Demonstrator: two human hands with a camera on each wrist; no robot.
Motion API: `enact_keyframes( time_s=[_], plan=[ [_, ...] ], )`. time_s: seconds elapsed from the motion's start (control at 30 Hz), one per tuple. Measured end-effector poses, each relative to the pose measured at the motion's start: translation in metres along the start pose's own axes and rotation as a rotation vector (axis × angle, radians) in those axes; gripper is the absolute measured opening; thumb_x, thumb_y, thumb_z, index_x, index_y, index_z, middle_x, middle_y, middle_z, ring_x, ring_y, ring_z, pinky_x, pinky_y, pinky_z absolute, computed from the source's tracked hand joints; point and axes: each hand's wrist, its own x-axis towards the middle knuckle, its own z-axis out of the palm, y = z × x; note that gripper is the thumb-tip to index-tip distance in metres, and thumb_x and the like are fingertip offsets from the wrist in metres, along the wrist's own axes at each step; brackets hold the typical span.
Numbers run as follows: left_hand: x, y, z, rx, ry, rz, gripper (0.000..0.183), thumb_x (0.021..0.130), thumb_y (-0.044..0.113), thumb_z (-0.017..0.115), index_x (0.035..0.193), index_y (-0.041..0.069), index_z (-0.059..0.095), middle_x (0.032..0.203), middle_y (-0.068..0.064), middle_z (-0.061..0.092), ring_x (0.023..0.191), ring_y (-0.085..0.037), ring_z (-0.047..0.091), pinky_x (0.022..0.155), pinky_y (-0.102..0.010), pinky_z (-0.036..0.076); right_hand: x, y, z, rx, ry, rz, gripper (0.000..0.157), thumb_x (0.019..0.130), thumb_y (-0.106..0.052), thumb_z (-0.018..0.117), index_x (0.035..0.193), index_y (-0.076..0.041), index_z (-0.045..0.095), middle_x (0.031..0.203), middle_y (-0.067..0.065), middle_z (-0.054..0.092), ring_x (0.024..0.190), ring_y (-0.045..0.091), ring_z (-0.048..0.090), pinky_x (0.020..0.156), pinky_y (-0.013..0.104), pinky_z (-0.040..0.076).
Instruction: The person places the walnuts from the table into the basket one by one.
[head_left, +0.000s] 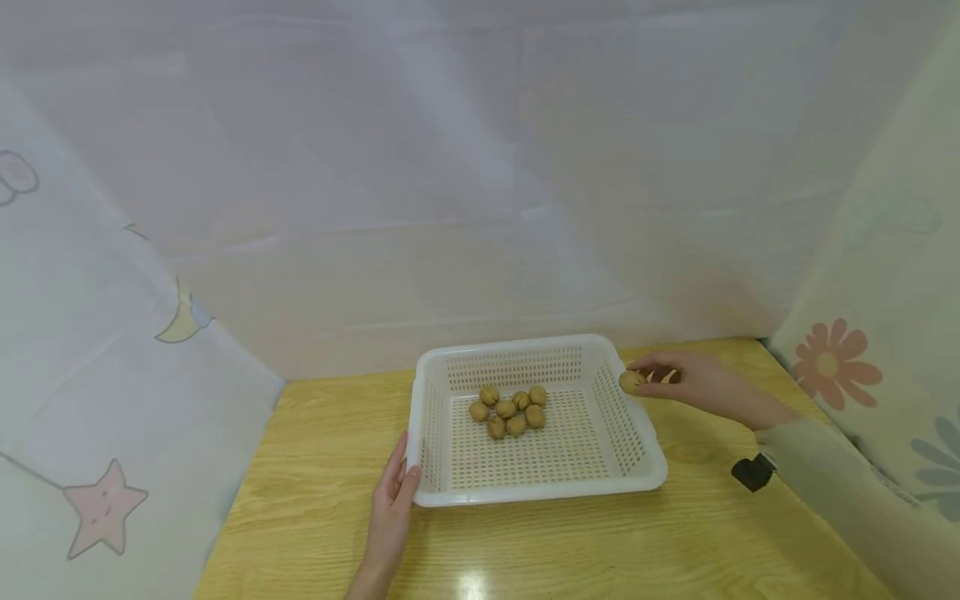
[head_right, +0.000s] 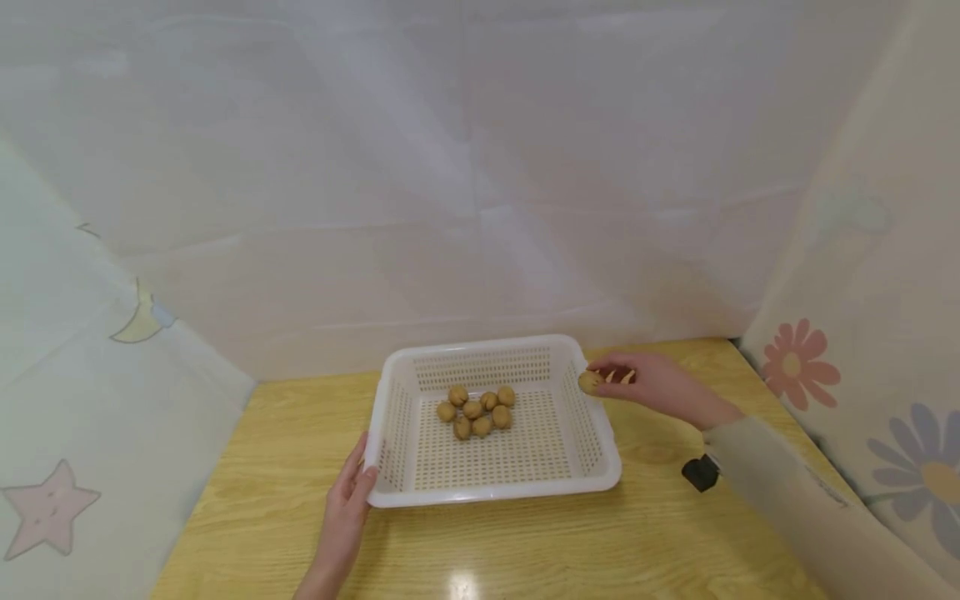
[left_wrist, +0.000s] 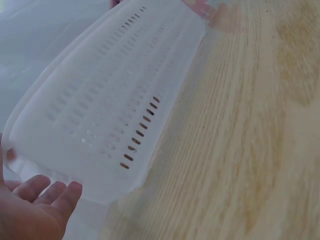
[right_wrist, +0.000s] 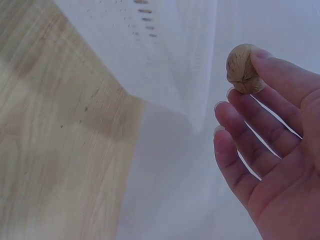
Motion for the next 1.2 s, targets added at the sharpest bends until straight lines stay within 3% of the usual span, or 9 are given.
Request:
enact_keyframes(
  time_s=[0.3,0.63,0.83,1.03,1.2],
  plan=[
    [-0.001,-0.001,0.0,0.004,0.015,-0.012,0.051,0.099,0.025,0.047,0.146,0.029,0.027,0.15,0.0,0.031,0.131,-0.01,0.037,0.103,-0.028,0.037,0.032,-0.023,0.013,0.006,-0.041,-0.082,0.041,0.082,-0.054,0.063,0.116,-0.031,0.06,0.098,-0.013,0.062,0.085,0.008,0.057,0.07,0.027,0.05],
    [0.0,-0.002,-0.001,0.007,0.012,0.004,0.051,0.099,0.024,0.047,0.146,0.029,0.027,0.15,-0.001,0.032,0.131,-0.012,0.038,0.102,-0.028,0.038,0.071,-0.047,0.036,0.066,-0.091,-0.157,0.037,0.085,-0.044,0.066,0.117,-0.027,0.062,0.096,-0.011,0.063,0.085,0.01,0.059,0.069,0.028,0.052],
    [0.001,-0.002,0.0,0.016,0.018,0.01,0.051,0.099,0.024,0.047,0.146,0.028,0.027,0.15,-0.001,0.031,0.131,-0.011,0.038,0.102,-0.028,0.038,0.091,-0.057,0.054,0.087,-0.091,-0.206,0.033,0.085,-0.031,0.069,0.114,-0.018,0.065,0.101,-0.005,0.064,0.087,0.013,0.06,0.071,0.029,0.053],
    [0.0,-0.001,0.0,0.015,0.019,0.009,0.051,0.099,0.023,0.046,0.147,0.027,0.027,0.149,-0.002,0.032,0.131,-0.013,0.038,0.101,-0.029,0.04,0.105,-0.057,0.079,0.004,-0.066,-0.151,0.025,0.084,-0.022,0.071,0.105,-0.01,0.067,0.095,0.001,0.066,0.085,0.014,0.06,0.072,0.031,0.052],
    [0.0,-0.001,0.0,0.021,0.019,0.004,0.051,0.099,0.024,0.047,0.146,0.028,0.027,0.149,-0.002,0.032,0.131,-0.013,0.038,0.102,-0.03,0.039,0.107,-0.052,0.096,0.014,-0.14,-0.039,0.023,0.084,-0.017,0.07,0.103,-0.004,0.066,0.085,0.002,0.065,0.068,0.015,0.06,0.06,0.028,0.052]
  ],
)
